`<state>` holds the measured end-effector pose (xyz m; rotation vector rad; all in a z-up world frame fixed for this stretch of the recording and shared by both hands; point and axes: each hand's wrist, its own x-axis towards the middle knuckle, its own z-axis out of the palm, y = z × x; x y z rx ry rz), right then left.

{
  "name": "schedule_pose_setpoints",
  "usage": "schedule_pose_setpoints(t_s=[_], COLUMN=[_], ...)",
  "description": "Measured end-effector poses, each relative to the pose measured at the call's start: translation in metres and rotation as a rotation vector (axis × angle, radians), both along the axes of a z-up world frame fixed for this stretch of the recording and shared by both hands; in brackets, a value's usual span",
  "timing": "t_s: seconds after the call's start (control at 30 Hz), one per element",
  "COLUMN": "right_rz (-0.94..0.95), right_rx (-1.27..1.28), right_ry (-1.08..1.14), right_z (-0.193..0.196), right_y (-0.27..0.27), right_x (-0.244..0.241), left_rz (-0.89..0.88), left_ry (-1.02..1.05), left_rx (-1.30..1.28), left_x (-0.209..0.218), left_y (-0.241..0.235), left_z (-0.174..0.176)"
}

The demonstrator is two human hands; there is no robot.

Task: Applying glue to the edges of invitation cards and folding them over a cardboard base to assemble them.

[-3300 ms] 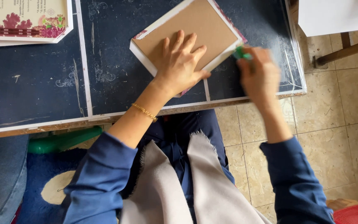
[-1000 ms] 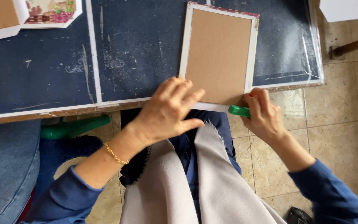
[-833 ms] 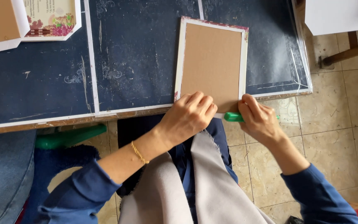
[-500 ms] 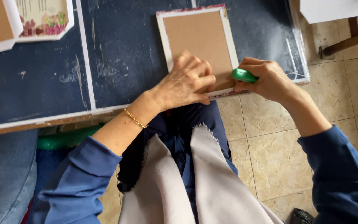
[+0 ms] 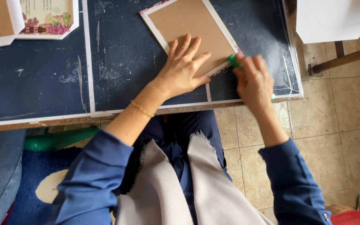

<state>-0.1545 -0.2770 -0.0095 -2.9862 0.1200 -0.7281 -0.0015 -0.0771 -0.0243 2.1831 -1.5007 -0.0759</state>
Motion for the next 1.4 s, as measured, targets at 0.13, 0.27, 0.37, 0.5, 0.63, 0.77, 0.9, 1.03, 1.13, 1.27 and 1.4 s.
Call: schedule_pose_setpoints(t_s=[0.13, 0.27, 0.37, 0.5, 0.63, 0.77, 0.9, 1.03, 1.13, 1.27, 1.4], right_rz=[-0.110, -0.010, 0.026, -0.138, -0.125, 0.225, 0.385, 0.348, 0.313, 0.490, 0.733], right_rx=[0.008, -0.027, -0.043, -0.050, -0.209, 0.078, 0.324, 0.476, 0.443, 0.709, 0.997], right_ry=[-0.013, -0.004, -0.001, -0.046, 0.019, 0.165, 0.457, 0.688, 0.803, 0.799, 0.636], right_z=[0.003, 0.006, 0.000, -0.001, 0.007, 0.014, -0.006, -0.017, -0.010, 0.040, 0.099], right_y=[0.009, 0.074, 0.047, -0.004, 0.105, 0.164, 0.161, 0.142, 0.135, 0.123, 0.110], right_x=[0.011, -0.003, 0.001, 0.019, -0.003, -0.036, -0.073, -0.100, -0.106, -0.088, -0.063], left_rz=[0.001, 0.001, -0.002, 0.017, 0.036, 0.166, 0.239, 0.107, -0.041, 0.203, 0.569], left_ry=[0.094, 0.086, 0.092, 0.071, -0.005, -0.184, -0.401, -0.537, -0.626, -0.390, 0.328], left_rx=[-0.024, -0.038, -0.032, -0.082, -0.133, -0.180, -0.199, -0.172, -0.316, -0.551, -0.752], left_x=[-0.003, 0.000, -0.005, -0.003, 0.019, -0.016, -0.083, -0.129, -0.117, -0.090, -0.063], left_y=[0.032, 0.029, 0.033, 0.027, -0.011, -0.062, -0.041, 0.017, 0.059, 0.107, 0.146], left_z=[-0.004, -0.005, -0.001, -0.008, -0.037, -0.028, -0.016, -0.004, 0.053, 0.124, 0.102])
